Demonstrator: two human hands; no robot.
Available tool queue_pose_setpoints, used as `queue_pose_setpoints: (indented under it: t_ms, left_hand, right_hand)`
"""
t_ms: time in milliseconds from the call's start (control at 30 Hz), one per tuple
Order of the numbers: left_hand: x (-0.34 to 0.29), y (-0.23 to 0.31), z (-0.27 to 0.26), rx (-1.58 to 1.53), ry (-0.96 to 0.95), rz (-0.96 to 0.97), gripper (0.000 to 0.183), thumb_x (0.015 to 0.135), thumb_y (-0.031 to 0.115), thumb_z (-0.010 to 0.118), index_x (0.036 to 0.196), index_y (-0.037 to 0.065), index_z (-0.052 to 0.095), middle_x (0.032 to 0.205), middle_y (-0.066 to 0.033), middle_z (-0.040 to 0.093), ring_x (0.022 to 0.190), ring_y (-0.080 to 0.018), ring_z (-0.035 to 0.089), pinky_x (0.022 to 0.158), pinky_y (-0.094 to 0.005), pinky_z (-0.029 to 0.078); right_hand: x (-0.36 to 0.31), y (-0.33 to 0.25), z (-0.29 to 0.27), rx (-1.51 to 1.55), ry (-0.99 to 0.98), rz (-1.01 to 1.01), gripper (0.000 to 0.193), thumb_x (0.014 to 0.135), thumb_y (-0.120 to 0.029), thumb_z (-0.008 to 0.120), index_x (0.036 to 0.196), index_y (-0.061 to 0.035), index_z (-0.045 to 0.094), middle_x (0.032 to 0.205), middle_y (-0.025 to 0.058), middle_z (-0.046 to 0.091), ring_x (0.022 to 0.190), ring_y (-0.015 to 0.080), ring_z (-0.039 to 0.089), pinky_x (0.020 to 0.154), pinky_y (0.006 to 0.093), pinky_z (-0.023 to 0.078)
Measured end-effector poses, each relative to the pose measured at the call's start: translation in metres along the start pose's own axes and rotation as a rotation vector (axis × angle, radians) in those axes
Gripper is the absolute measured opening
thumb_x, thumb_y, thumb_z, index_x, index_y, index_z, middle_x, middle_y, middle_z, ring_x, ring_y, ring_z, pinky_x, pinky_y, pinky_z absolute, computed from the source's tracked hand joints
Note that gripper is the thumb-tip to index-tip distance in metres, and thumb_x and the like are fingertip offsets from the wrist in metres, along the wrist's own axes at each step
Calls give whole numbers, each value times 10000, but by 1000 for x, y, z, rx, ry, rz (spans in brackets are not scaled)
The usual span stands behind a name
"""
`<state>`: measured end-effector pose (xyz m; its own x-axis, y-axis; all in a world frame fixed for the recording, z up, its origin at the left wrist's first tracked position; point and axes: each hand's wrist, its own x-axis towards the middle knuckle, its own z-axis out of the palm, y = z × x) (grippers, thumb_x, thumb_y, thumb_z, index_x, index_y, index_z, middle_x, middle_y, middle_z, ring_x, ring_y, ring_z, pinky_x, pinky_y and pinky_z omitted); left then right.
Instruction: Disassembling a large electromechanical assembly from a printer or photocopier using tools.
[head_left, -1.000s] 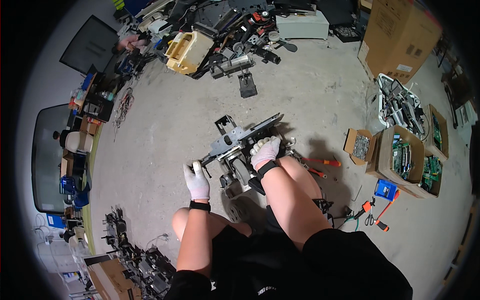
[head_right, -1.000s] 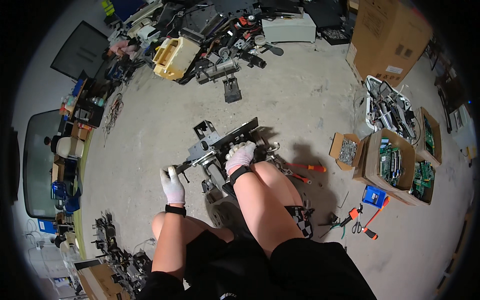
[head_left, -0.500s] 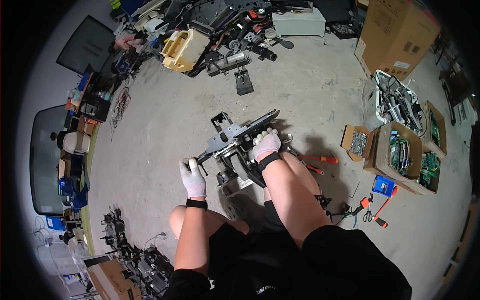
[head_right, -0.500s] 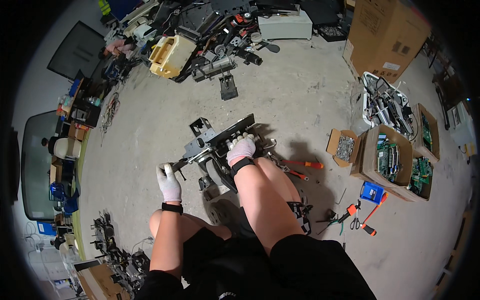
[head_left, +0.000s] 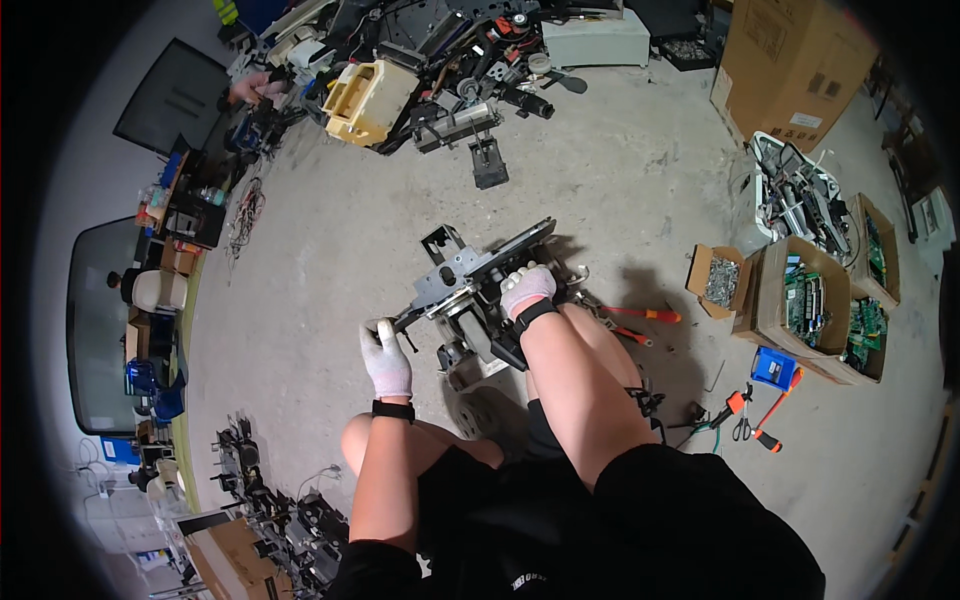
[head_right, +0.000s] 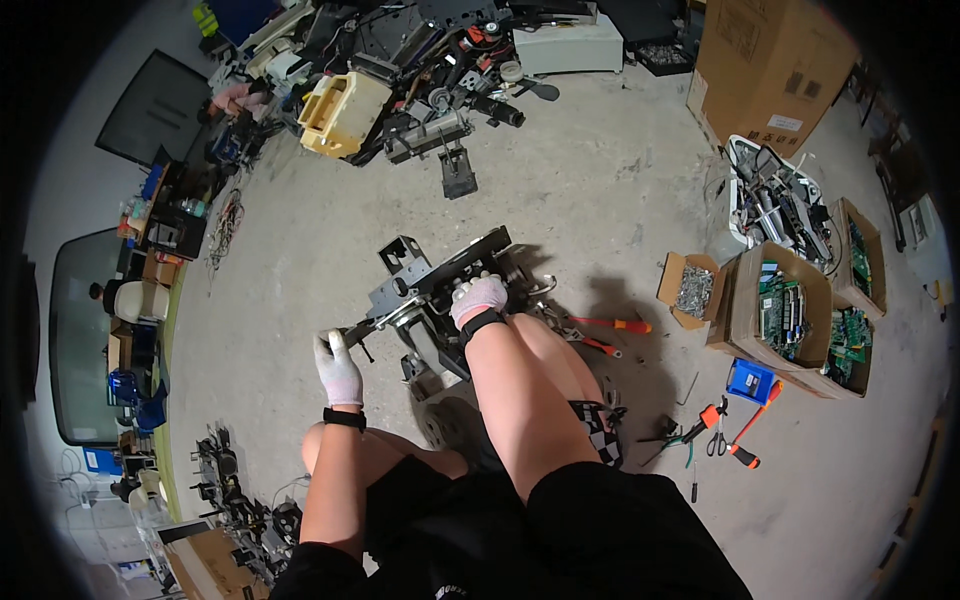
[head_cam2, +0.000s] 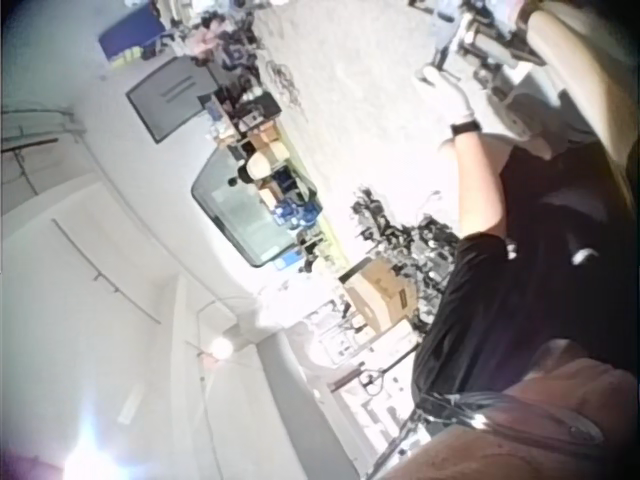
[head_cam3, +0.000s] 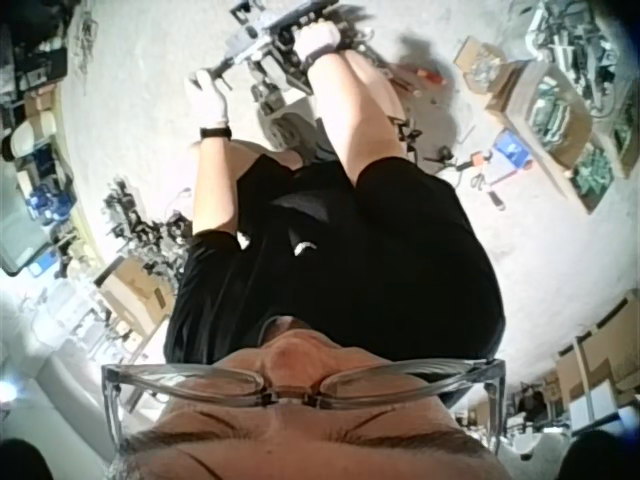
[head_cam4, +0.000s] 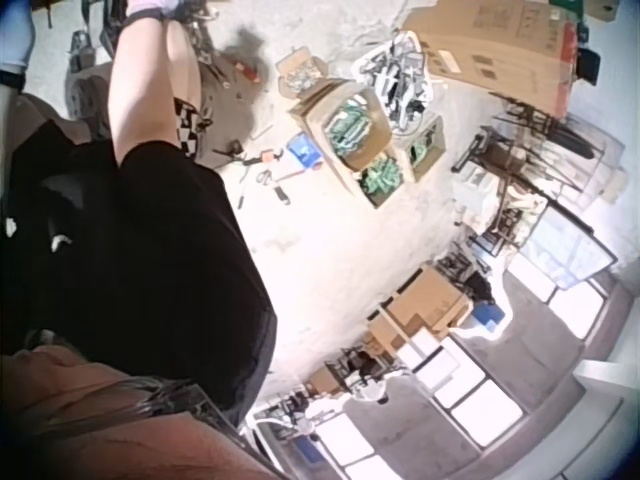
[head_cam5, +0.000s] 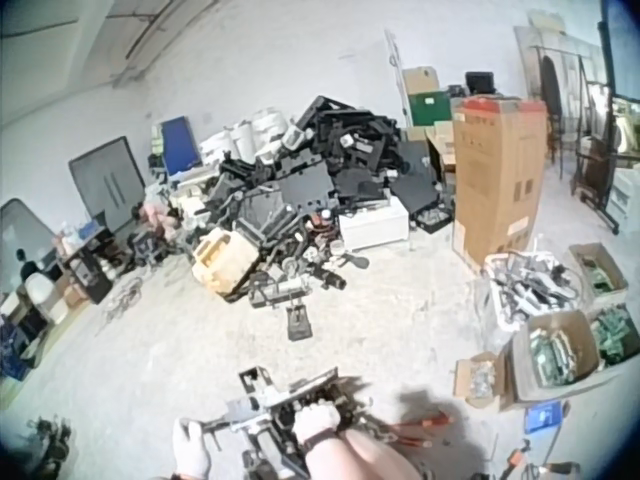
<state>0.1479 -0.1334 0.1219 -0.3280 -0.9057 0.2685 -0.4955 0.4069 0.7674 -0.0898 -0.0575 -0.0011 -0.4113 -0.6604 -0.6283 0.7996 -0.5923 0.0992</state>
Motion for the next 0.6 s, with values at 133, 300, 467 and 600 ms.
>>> queue_pose_setpoints:
  t_ms: [133,300,467,600]
  left_hand:
    - [1,7,15,-68,-16,16,321,1071,322,509,994,17,572,942,-88,651,894,-181,585,880,-349,482]
    - [3,8,19,-97,-44,18,323,1072,327,509,994,21,573,941,-80,649,897,-172,573,892,-344,475]
    - [2,3,11,-98,-20,-9,310,1072,319,514,995,24,570,948,-78,651,903,-167,575,894,-340,476]
    - [2,-9,-1,-90,22,-1,291,1073,300,514,989,25,566,958,-78,654,908,-167,578,892,-336,476]
  right_hand:
    - [32,-18,-39,17,-343,7,139,986,-342,432,927,-259,528,786,-46,499,726,146,498,658,353,410]
    - [64,-27,-44,21,-209,1,222,996,-335,423,807,-251,503,642,-43,419,571,159,418,552,352,354]
    - [52,3,-42,63,-298,75,182,966,-333,439,849,-266,560,700,-39,458,647,150,486,643,319,426]
    - [59,28,-34,1054,102,331,277,1020,-300,374,781,-227,493,704,-49,471,663,134,452,613,319,392]
